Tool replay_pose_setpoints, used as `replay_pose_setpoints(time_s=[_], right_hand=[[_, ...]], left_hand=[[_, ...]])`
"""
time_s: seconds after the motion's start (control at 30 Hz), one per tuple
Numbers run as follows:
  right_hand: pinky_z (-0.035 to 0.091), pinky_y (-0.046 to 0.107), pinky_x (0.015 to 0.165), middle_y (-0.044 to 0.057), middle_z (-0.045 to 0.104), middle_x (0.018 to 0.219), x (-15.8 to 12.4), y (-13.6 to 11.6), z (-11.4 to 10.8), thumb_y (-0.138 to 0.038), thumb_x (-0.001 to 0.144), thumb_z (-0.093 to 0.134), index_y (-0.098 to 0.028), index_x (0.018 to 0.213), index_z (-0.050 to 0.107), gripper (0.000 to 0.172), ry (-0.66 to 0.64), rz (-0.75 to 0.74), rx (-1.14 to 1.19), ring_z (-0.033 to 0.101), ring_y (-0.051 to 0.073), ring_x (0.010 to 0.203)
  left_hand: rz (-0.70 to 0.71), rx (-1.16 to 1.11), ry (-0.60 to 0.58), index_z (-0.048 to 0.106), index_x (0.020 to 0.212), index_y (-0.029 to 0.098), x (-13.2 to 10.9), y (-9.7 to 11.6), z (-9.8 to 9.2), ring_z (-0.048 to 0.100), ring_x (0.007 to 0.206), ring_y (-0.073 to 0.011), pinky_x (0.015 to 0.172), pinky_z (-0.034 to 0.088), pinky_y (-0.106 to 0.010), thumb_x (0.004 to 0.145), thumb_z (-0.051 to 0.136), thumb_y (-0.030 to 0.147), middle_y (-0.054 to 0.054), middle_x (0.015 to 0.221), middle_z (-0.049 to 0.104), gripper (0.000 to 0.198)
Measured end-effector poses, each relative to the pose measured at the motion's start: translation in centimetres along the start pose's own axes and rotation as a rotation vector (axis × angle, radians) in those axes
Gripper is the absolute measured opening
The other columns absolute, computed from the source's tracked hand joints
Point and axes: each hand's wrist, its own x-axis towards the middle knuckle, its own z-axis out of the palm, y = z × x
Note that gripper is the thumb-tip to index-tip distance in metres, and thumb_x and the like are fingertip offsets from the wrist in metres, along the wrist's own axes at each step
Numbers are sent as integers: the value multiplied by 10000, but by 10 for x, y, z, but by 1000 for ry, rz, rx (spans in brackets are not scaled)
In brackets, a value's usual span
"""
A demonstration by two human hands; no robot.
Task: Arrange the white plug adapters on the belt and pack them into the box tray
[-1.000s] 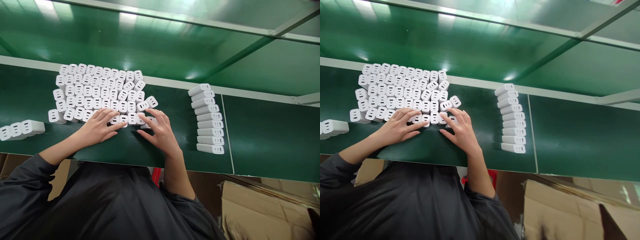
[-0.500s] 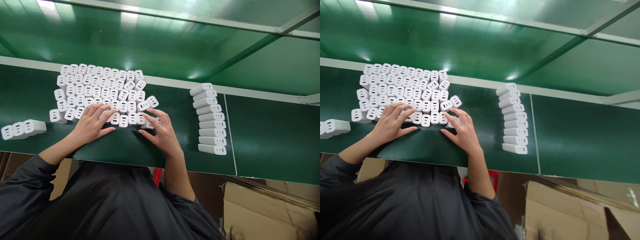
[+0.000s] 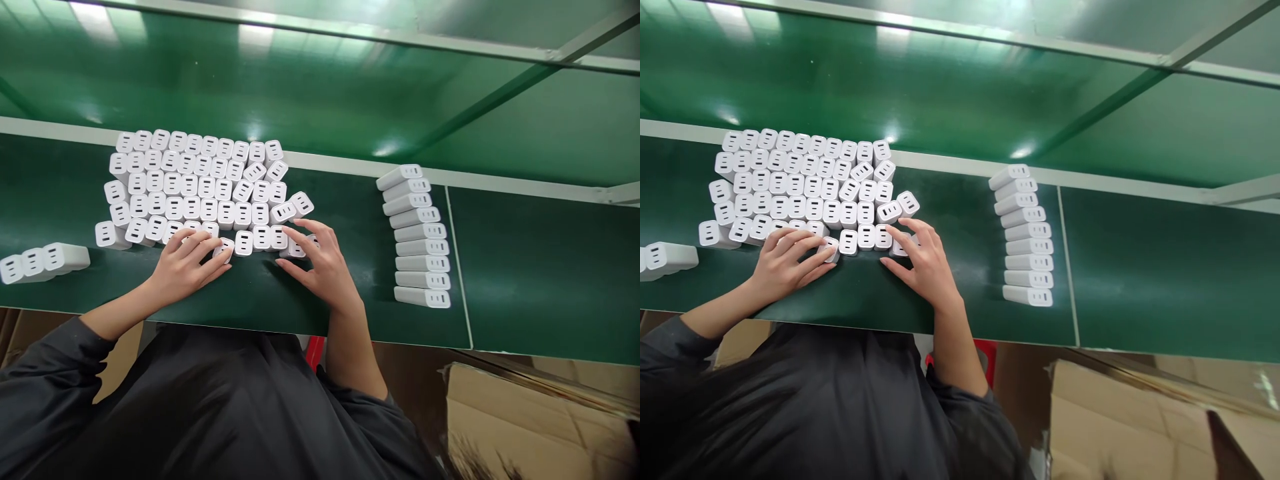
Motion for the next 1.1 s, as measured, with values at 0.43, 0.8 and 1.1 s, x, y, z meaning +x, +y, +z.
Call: replay_pose_setpoints(time_s=[0.43,0.8,1.1], right_hand=[[529,503,1041,138,539,1410,-1,2,-1,-400,986,626,-310,1479,521,512,-36,44,81,523,331,1319],[459,511,1129,114,534,1461,3,2,3,-353,1011,587,-338,1460,568,449,-49,-27,-37,513,313,1347],[536,419,1015,106,603,1355,-18,-15,-2,-287,1029,563,-322,1395,638,375,-112,-55,-17,621,247,1187]], left_hand=[[108,-346,21,652,1182,196,16,-9,3,716,976,-153,925,468,-327,990,487,59,-24,1064,795,288],[48,68,-73,604,1375,147,43,16,9,671,1120,-288,883,501,-387,982,606,478,-145,1329,699,513],[247,-44,12,671,1303,182,38,9,20,696,978,-204,793,519,-322,984,644,316,-79,1225,758,347]])
